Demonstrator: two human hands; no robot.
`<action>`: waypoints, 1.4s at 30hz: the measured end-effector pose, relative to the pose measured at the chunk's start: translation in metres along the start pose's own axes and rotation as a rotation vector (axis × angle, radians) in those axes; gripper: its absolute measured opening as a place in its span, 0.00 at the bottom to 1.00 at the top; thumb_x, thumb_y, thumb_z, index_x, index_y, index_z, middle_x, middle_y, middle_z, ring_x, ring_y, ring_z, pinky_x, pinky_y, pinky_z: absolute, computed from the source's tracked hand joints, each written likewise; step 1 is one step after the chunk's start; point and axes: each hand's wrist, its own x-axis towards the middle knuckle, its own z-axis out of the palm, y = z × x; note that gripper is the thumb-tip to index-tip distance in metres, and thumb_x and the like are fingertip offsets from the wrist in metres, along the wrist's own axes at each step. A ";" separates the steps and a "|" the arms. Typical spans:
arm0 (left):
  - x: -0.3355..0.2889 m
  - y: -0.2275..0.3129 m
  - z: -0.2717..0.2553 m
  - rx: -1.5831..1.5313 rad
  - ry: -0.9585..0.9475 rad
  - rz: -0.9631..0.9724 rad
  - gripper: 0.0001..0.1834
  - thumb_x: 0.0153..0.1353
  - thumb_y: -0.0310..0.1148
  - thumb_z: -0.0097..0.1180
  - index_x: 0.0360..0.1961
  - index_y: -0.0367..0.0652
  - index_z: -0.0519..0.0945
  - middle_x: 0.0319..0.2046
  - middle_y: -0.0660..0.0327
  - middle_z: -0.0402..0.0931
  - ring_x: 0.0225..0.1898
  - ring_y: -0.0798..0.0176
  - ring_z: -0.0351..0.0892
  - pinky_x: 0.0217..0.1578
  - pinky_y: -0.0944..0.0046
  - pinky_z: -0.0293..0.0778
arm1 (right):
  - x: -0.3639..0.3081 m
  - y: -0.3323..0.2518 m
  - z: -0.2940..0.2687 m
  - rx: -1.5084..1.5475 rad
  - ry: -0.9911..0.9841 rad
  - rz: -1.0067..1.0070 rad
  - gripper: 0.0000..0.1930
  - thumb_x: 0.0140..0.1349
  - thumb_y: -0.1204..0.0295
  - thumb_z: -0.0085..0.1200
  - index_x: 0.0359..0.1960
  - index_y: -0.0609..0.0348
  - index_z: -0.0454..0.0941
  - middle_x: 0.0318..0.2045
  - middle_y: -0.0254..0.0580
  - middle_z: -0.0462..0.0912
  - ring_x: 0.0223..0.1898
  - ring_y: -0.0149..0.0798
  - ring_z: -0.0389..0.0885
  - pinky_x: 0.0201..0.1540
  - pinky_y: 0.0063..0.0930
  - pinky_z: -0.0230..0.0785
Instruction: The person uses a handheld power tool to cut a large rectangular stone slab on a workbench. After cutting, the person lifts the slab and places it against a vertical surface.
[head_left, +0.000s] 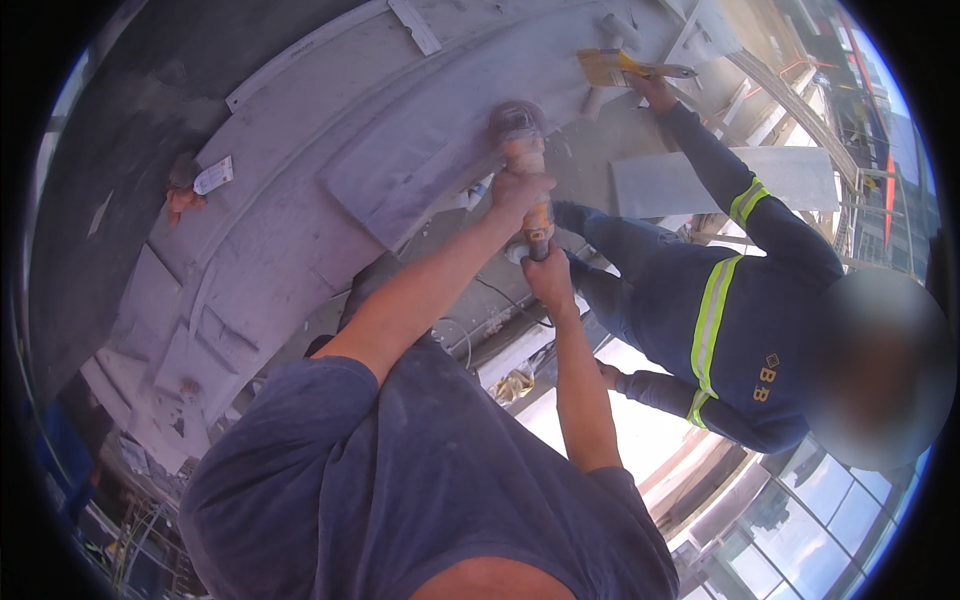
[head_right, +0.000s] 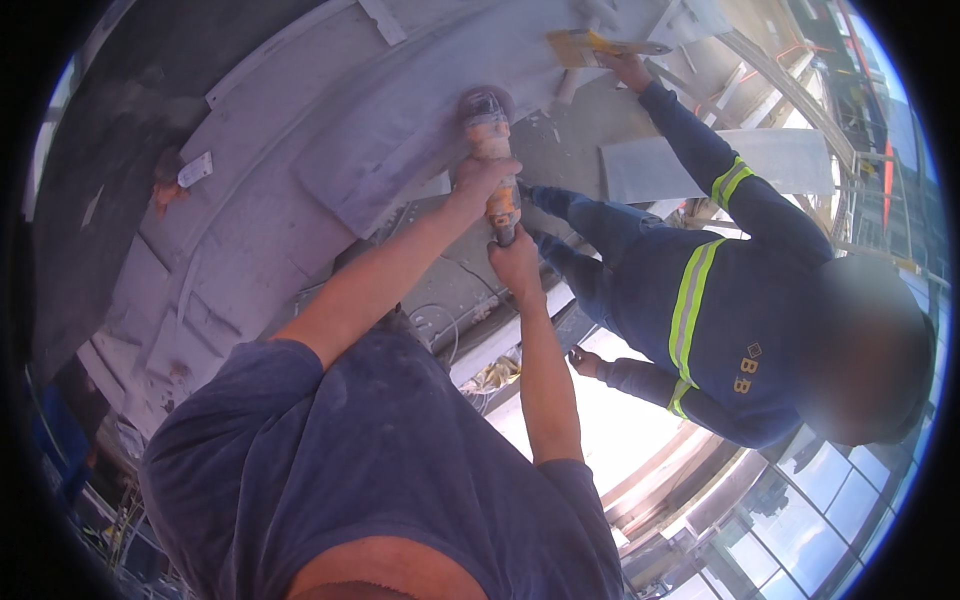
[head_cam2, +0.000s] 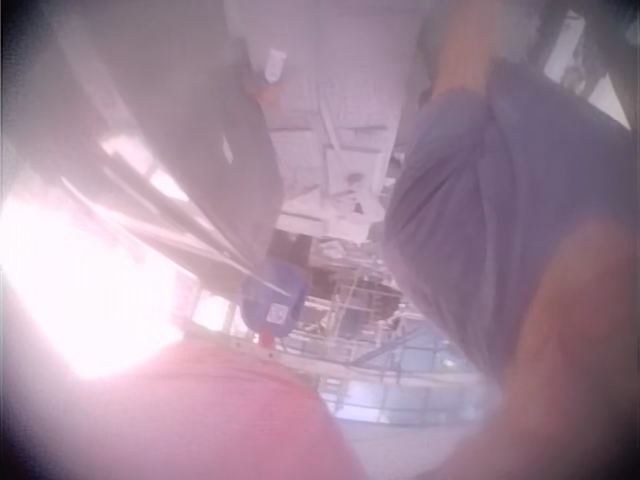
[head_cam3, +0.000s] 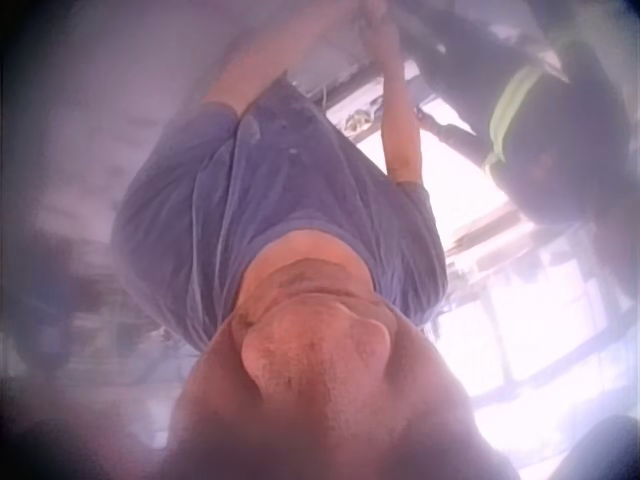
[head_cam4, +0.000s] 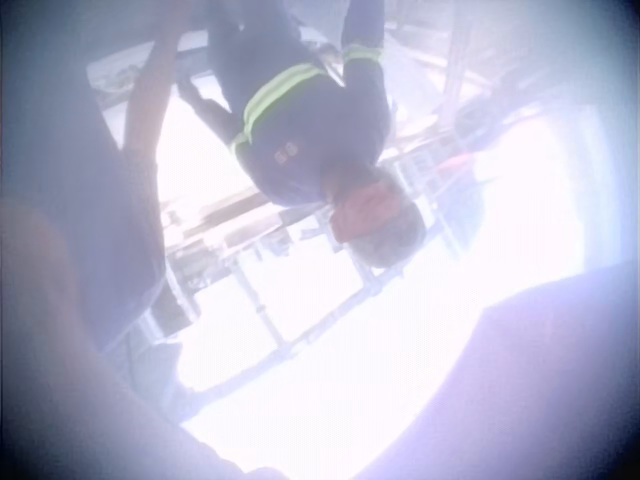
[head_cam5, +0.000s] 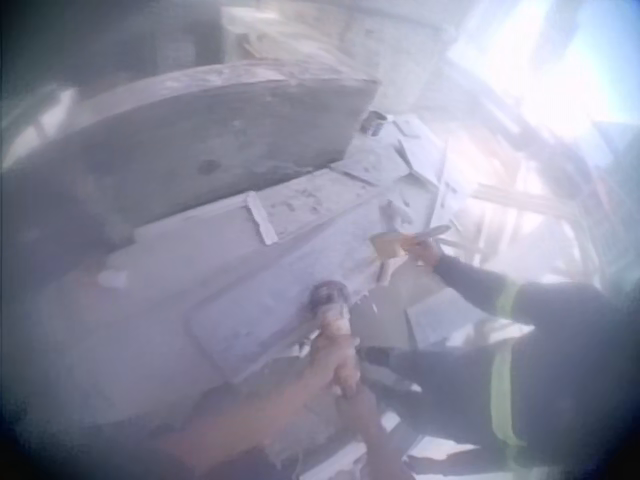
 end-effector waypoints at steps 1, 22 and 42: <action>0.001 0.004 0.000 0.006 -0.012 -0.014 0.24 0.57 0.28 0.79 0.53 0.36 0.83 0.44 0.56 0.86 0.40 0.57 0.89 0.42 0.51 0.86 | 0.001 -0.004 0.000 0.040 -0.002 0.011 0.22 0.60 0.70 0.62 0.54 0.70 0.81 0.42 0.71 0.90 0.51 0.75 0.88 0.54 0.59 0.79; 0.002 -0.017 0.002 0.108 0.137 0.028 0.23 0.54 0.30 0.81 0.49 0.37 0.85 0.42 0.57 0.87 0.38 0.58 0.90 0.39 0.51 0.87 | -0.003 0.007 -0.002 0.019 -0.070 0.029 0.23 0.60 0.68 0.61 0.55 0.69 0.82 0.40 0.69 0.90 0.48 0.72 0.90 0.52 0.55 0.80; -0.036 -0.025 -0.005 0.008 0.257 0.036 0.29 0.51 0.33 0.80 0.53 0.36 0.81 0.45 0.52 0.88 0.43 0.53 0.92 0.45 0.50 0.87 | -0.029 0.004 -0.023 0.041 -0.191 0.014 0.23 0.59 0.70 0.61 0.54 0.70 0.81 0.37 0.63 0.89 0.43 0.63 0.90 0.52 0.50 0.79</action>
